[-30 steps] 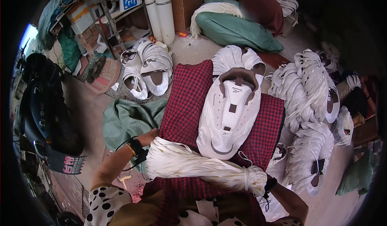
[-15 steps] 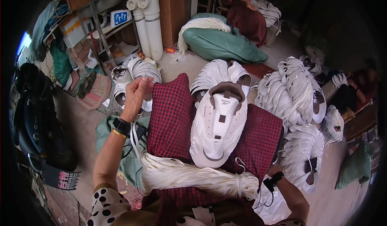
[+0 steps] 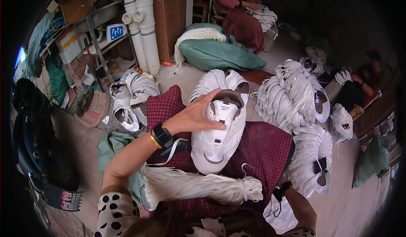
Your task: Lacing white sneakers in a shoe manufacturing workshop.
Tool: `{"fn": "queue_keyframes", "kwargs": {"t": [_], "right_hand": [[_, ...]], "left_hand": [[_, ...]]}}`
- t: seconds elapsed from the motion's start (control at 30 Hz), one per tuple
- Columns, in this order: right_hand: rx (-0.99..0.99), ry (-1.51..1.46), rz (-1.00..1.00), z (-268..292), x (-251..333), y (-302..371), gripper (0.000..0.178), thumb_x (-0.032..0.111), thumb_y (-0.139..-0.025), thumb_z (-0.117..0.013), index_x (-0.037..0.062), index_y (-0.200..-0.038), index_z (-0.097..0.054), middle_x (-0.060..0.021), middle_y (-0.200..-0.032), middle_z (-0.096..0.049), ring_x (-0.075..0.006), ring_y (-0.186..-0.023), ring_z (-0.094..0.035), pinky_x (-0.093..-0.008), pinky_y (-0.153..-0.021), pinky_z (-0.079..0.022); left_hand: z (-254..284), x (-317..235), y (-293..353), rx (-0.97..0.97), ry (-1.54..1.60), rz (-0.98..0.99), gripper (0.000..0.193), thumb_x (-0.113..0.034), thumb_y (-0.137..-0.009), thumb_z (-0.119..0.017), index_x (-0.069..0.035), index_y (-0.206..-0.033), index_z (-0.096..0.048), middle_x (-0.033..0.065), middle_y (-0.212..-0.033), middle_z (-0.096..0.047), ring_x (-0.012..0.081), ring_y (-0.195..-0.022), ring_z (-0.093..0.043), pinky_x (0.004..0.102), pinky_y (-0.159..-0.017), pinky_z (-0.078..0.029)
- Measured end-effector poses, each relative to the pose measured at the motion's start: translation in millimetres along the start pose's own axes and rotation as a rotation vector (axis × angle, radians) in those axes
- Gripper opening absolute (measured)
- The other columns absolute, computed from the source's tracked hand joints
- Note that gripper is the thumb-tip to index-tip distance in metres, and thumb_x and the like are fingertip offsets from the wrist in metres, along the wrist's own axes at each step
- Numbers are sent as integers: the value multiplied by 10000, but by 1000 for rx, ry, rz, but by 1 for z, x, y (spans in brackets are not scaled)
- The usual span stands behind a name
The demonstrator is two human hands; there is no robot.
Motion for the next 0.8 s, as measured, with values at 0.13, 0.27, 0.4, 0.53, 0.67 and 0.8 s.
{"fn": "queue_keyframes", "kwargs": {"t": [0.13,0.27,0.4,0.53,0.67,0.8], "right_hand": [[-24,-19,-27,-1,-24,30,214,187,-977,-577,18,-1020,-700,-59,-846,-724,-123,-670,-677,-262,-579,-544],[-31,-43,-59,-7,-31,41,213,188,-978,-577,19,-1022,-700,-56,-845,-723,-120,-670,-675,-261,-577,-541],[-26,-64,-85,-34,-9,27,213,189,-979,-577,21,-1023,-700,-53,-845,-722,-117,-670,-673,-259,-574,-538],[-36,-80,-105,-38,12,13,213,190,-979,-577,22,-1024,-700,-50,-844,-721,-115,-669,-671,-257,-572,-535],[-68,-78,-76,-27,12,24,213,191,-980,-578,24,-1026,-701,-47,-843,-720,-112,-669,-669,-256,-570,-532],[-96,-89,-89,-49,30,8,212,193,-981,-578,26,-1027,-701,-44,-842,-719,-109,-669,-667,-254,-568,-529]], "left_hand": [[-2,0,1,-73,4,-27,1110,-442,-719,-865,-47,-1549,-243,249,-1493,-411,330,-1395,-407,385,-1158,-314],[0,4,-5,-147,-30,-60,1107,-440,-710,-873,-55,-1547,-258,247,-1459,-454,334,-1365,-447,390,-1142,-340],[-3,5,-7,-165,-38,-69,1048,-420,-725,-868,-55,-1530,-306,243,-1436,-484,332,-1346,-470,387,-1125,-364],[-6,1,-1,-185,1,-91,1016,-426,-727,-856,-15,-1500,-340,304,-1424,-454,395,-1334,-460,411,-1122,-364],[-11,-3,5,-168,-122,-91,963,-404,-745,-855,-57,-1498,-365,231,-1418,-505,327,-1324,-493,394,-1112,-382],[-12,0,14,-212,-71,-67,943,-380,-753,-852,-70,-1499,-367,215,-1429,-500,330,-1325,-493,397,-1109,-387]]}}
Point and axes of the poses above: each hand's wrist, its own y-axis away from the middle knuckle, its own z-axis out of the back of the hand, x = y × z, the point moved 3 cm from there along -y, towards the middle knuckle
